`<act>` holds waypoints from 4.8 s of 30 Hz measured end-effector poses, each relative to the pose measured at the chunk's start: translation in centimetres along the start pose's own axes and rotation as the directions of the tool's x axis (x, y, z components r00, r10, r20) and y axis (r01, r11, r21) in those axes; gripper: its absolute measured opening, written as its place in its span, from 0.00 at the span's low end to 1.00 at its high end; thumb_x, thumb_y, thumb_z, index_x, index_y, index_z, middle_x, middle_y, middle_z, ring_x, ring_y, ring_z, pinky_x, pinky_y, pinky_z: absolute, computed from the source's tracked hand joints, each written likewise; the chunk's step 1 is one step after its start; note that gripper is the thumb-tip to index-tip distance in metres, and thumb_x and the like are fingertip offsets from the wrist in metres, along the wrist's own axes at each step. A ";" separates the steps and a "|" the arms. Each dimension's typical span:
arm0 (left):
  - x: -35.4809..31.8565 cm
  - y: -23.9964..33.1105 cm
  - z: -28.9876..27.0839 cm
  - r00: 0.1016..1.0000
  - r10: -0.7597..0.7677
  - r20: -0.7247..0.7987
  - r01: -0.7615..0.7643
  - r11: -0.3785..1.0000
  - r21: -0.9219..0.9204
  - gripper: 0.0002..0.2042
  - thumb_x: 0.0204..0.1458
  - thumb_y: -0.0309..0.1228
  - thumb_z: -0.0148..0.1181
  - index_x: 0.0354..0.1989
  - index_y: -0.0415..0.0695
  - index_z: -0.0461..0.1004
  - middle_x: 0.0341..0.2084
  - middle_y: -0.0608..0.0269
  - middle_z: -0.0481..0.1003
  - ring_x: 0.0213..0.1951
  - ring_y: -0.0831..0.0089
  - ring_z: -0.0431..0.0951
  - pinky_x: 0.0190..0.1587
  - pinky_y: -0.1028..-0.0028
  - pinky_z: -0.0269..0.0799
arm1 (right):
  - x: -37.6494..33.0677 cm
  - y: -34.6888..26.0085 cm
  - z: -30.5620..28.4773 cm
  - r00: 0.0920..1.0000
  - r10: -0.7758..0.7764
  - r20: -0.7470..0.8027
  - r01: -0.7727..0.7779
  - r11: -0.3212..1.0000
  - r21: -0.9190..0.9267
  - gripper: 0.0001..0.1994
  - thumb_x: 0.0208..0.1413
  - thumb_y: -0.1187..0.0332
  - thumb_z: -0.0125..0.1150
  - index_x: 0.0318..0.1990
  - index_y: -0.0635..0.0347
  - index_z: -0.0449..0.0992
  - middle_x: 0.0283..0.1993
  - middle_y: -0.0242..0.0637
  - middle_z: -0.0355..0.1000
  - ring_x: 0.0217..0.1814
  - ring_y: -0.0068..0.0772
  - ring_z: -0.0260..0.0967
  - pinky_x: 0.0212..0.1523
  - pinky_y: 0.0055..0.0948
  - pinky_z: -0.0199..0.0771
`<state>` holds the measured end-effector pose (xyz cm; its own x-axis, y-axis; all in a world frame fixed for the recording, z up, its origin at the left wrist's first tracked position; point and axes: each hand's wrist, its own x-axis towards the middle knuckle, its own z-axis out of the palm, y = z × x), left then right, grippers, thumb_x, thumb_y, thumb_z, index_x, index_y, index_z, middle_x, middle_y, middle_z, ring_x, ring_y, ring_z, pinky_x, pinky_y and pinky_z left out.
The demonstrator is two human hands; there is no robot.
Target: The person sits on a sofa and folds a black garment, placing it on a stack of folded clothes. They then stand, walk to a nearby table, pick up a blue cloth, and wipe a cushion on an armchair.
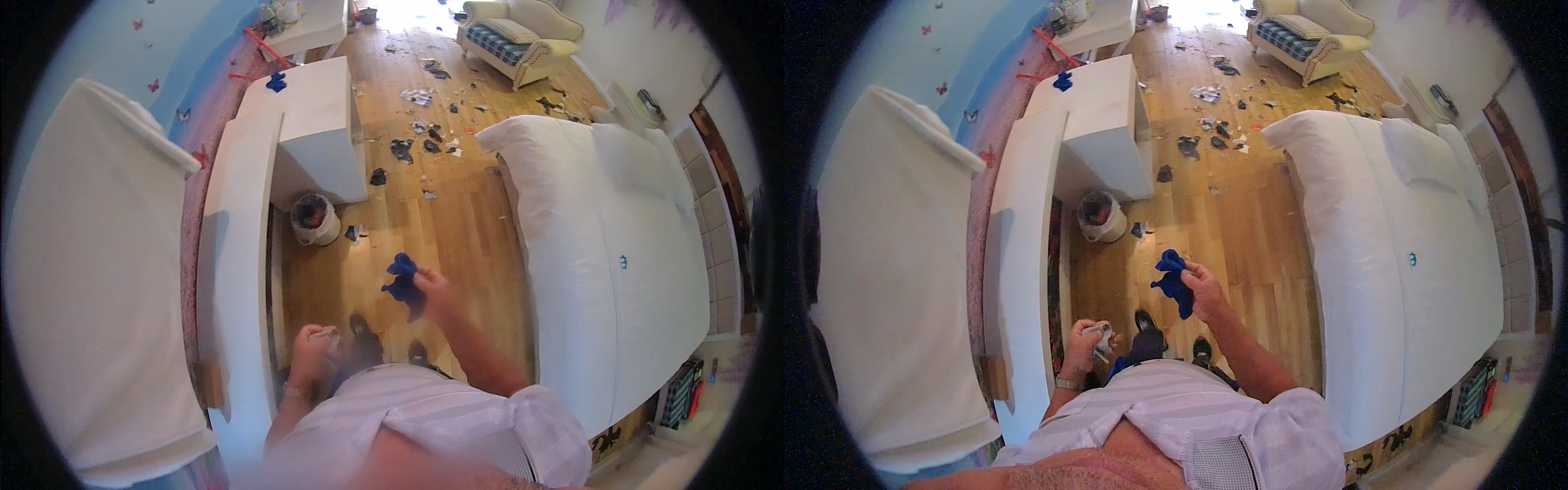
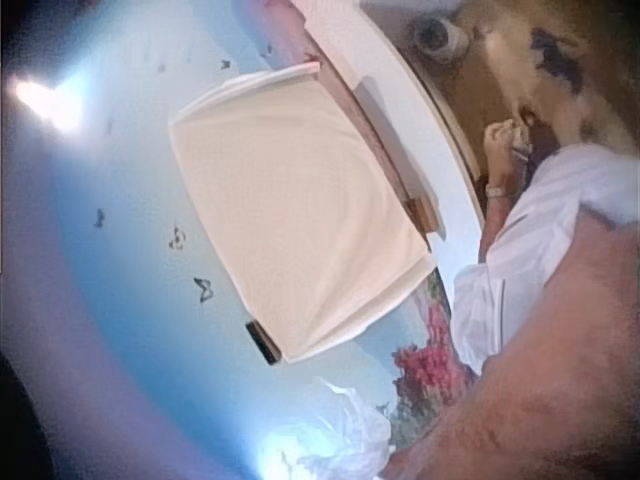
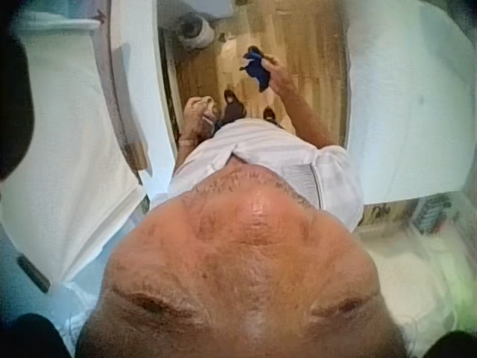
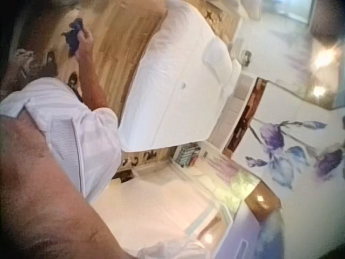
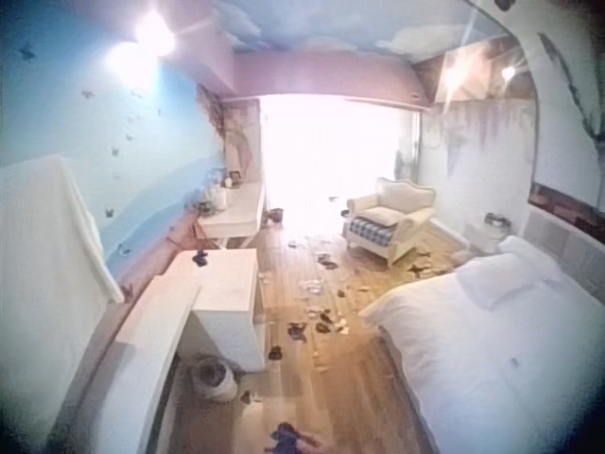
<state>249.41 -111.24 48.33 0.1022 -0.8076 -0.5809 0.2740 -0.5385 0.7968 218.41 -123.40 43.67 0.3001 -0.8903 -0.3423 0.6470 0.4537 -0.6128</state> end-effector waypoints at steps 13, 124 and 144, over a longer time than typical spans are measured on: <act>27.2 17.8 7.2 0.933 0.065 0.355 -0.146 0.968 0.206 0.15 0.67 0.40 0.56 0.43 0.40 0.80 0.23 0.66 0.77 0.24 0.80 0.75 0.30 0.78 0.70 | 17.5 -9.8 4.5 0.944 -0.249 -0.218 0.259 0.966 0.015 0.15 0.72 0.70 0.50 0.61 0.65 0.69 0.57 0.47 0.76 0.55 0.41 0.78 0.58 0.43 0.81; 129.8 60.9 165.8 0.786 -0.143 0.601 0.080 0.988 0.131 0.09 0.70 0.37 0.52 0.49 0.44 0.72 0.39 0.64 0.79 0.39 0.73 0.81 0.42 0.70 0.81 | 100.3 -143.4 -69.8 0.442 -0.753 -0.487 0.269 0.630 -0.729 0.19 0.58 0.67 0.69 0.57 0.57 0.77 0.46 0.39 0.76 0.46 0.28 0.75 0.45 0.29 0.78; 138.3 59.5 193.1 0.689 -0.274 0.671 0.323 0.945 0.054 0.14 0.69 0.37 0.52 0.55 0.42 0.66 0.49 0.53 0.75 0.52 0.55 0.80 0.55 0.57 0.78 | 103.8 -162.5 -83.0 0.782 -0.426 -0.455 0.276 0.891 -0.361 0.10 0.65 0.66 0.61 0.51 0.56 0.76 0.40 0.29 0.75 0.35 0.19 0.72 0.37 0.24 0.74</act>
<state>95.24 -301.44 47.50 -0.6462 -0.5702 -0.5072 0.2400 -0.7828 0.5742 86.20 -286.42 48.60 -0.3604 -0.8723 -0.3306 0.4062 0.1723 -0.8974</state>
